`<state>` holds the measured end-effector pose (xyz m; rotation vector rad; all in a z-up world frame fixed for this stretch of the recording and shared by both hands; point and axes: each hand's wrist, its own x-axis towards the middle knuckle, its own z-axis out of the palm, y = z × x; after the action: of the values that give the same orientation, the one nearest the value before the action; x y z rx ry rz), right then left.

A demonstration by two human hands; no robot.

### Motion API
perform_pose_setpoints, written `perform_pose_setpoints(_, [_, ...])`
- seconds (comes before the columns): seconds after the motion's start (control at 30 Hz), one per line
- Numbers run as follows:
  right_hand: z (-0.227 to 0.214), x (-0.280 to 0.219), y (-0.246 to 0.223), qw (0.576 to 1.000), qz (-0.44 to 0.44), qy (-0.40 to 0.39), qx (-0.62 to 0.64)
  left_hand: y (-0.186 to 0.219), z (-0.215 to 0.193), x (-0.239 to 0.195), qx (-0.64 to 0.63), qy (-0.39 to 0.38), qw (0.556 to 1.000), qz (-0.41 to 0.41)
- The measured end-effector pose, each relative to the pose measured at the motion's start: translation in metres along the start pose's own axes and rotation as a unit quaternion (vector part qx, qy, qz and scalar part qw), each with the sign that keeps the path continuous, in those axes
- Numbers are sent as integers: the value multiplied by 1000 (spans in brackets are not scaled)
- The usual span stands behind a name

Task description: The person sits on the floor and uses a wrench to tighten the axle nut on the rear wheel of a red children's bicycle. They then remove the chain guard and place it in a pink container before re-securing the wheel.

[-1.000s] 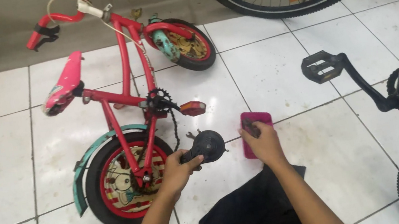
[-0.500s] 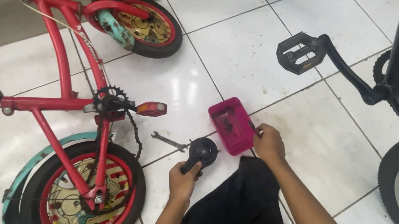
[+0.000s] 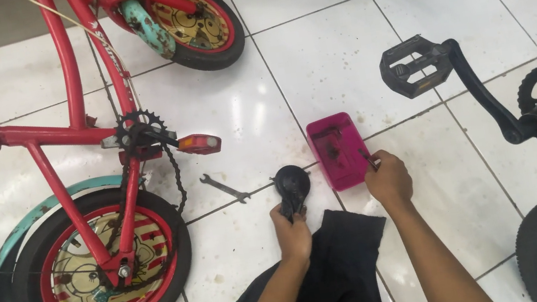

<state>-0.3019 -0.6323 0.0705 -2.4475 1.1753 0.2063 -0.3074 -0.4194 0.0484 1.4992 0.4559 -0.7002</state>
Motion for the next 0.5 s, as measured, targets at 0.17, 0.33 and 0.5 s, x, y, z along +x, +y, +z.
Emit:
perform_pose_setpoints(0.17, [-6, -19, -10, 1000, -12, 26, -2, -10, 17, 7, 131, -43, 990, 11])
perform_pose_setpoints(0.33, [-11, -49, -29, 995, -72, 66, 19, -24, 12, 19, 236, -67, 969, 12])
perform_pose_setpoints(0.5, [-7, -77, -57, 989, -136, 27, 44, -20, -7, 19, 267, -107, 958, 15])
